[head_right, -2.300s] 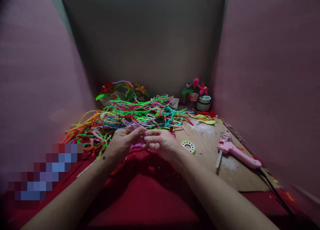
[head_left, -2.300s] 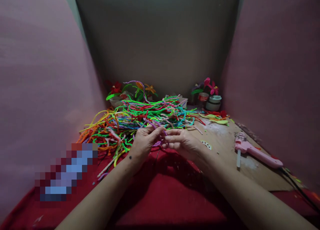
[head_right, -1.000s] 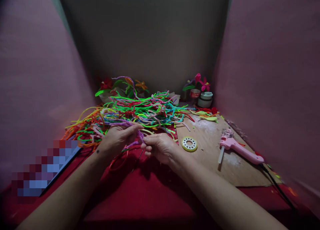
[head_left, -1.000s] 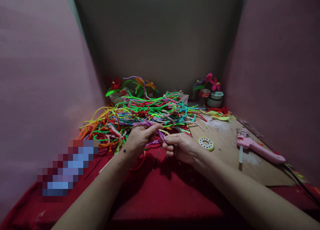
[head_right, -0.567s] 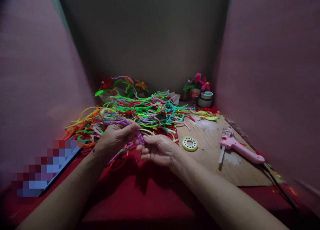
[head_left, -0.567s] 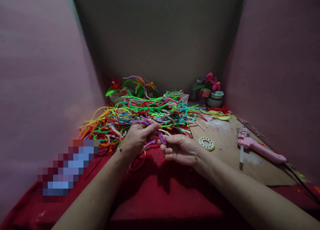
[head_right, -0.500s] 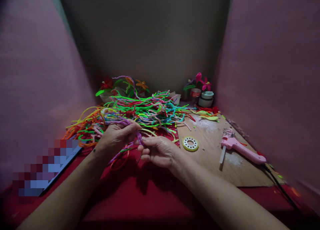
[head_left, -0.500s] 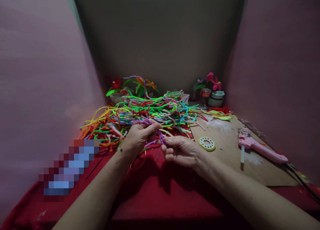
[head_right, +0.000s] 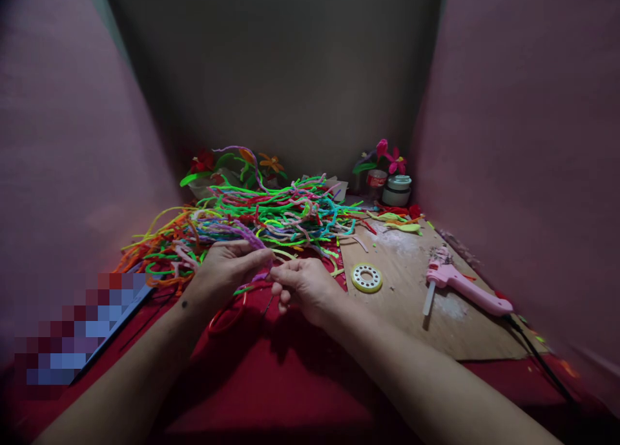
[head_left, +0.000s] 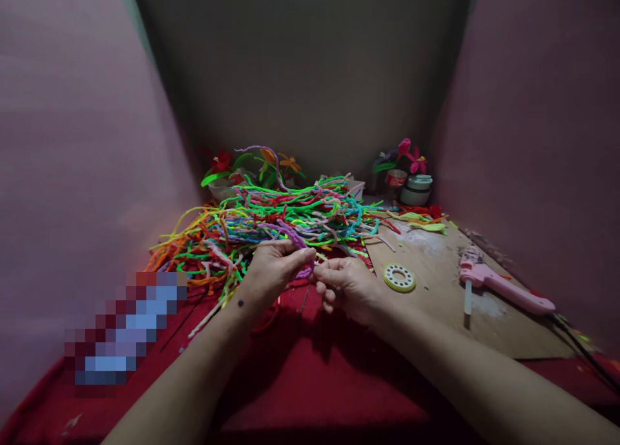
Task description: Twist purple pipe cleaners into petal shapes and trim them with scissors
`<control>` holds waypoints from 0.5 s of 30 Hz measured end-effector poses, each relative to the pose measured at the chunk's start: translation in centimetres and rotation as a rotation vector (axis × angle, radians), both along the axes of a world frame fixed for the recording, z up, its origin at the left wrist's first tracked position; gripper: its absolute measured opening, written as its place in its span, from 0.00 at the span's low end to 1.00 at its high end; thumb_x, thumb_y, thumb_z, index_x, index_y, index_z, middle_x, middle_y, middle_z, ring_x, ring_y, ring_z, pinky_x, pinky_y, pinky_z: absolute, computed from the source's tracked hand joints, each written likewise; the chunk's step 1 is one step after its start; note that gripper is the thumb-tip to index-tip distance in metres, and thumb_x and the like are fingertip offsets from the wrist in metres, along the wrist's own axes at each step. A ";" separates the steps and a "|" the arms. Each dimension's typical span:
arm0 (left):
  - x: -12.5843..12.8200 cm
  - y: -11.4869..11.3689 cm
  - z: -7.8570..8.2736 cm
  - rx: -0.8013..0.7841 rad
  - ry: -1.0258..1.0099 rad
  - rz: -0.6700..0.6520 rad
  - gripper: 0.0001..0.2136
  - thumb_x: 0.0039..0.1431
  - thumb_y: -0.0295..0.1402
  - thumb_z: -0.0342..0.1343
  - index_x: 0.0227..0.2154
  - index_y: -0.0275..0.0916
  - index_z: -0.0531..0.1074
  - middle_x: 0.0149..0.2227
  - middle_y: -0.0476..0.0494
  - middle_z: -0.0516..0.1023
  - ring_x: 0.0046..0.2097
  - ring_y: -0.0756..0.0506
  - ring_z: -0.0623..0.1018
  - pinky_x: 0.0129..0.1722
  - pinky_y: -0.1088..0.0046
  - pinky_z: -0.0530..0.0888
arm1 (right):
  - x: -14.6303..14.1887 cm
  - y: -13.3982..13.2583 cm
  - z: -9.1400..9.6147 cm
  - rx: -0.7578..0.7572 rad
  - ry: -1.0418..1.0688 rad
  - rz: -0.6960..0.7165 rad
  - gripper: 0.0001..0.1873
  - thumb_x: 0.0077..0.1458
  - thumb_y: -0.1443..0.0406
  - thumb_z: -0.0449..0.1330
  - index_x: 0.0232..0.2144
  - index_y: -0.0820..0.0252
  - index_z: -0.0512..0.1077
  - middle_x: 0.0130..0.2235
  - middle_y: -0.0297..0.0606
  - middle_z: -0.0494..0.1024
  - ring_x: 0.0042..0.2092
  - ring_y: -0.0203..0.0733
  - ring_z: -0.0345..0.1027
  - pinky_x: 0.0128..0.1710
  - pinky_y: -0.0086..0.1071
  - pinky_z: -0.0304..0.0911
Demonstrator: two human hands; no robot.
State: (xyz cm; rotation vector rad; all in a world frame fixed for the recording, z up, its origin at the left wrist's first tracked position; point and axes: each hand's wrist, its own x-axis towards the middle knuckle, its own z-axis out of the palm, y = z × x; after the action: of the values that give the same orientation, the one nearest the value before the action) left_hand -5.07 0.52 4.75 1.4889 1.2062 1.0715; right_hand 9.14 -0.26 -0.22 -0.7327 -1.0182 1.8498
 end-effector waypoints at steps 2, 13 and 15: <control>0.0 0.1 0.1 -0.019 -0.058 0.027 0.11 0.42 0.35 0.61 0.17 0.32 0.70 0.14 0.54 0.63 0.17 0.58 0.58 0.15 0.81 0.53 | -0.1 -0.3 0.0 0.082 -0.085 -0.048 0.12 0.45 0.61 0.62 0.21 0.65 0.68 0.16 0.29 0.68 0.14 0.27 0.54 0.13 0.23 0.53; -0.1 0.4 -0.4 -0.148 -0.164 -0.078 0.10 0.43 0.34 0.61 0.18 0.33 0.69 0.14 0.54 0.64 0.15 0.58 0.58 0.14 0.81 0.51 | -0.4 -0.4 0.7 0.212 -0.072 -0.026 0.12 0.47 0.60 0.60 0.25 0.67 0.72 0.24 0.39 0.76 0.22 0.34 0.67 0.27 0.30 0.62; -0.1 0.5 -0.7 -0.150 -0.116 -0.097 0.11 0.44 0.36 0.60 0.18 0.33 0.69 0.12 0.55 0.61 0.14 0.58 0.56 0.13 0.81 0.49 | -0.3 -0.3 0.6 0.185 -0.068 -0.038 0.12 0.45 0.61 0.61 0.25 0.67 0.72 0.24 0.39 0.76 0.22 0.34 0.67 0.27 0.30 0.62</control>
State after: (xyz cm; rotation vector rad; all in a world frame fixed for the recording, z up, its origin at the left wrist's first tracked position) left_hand -5.18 1.02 4.08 1.3379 1.0974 0.9681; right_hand 8.84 -0.53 0.40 -0.7031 -1.1930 1.6816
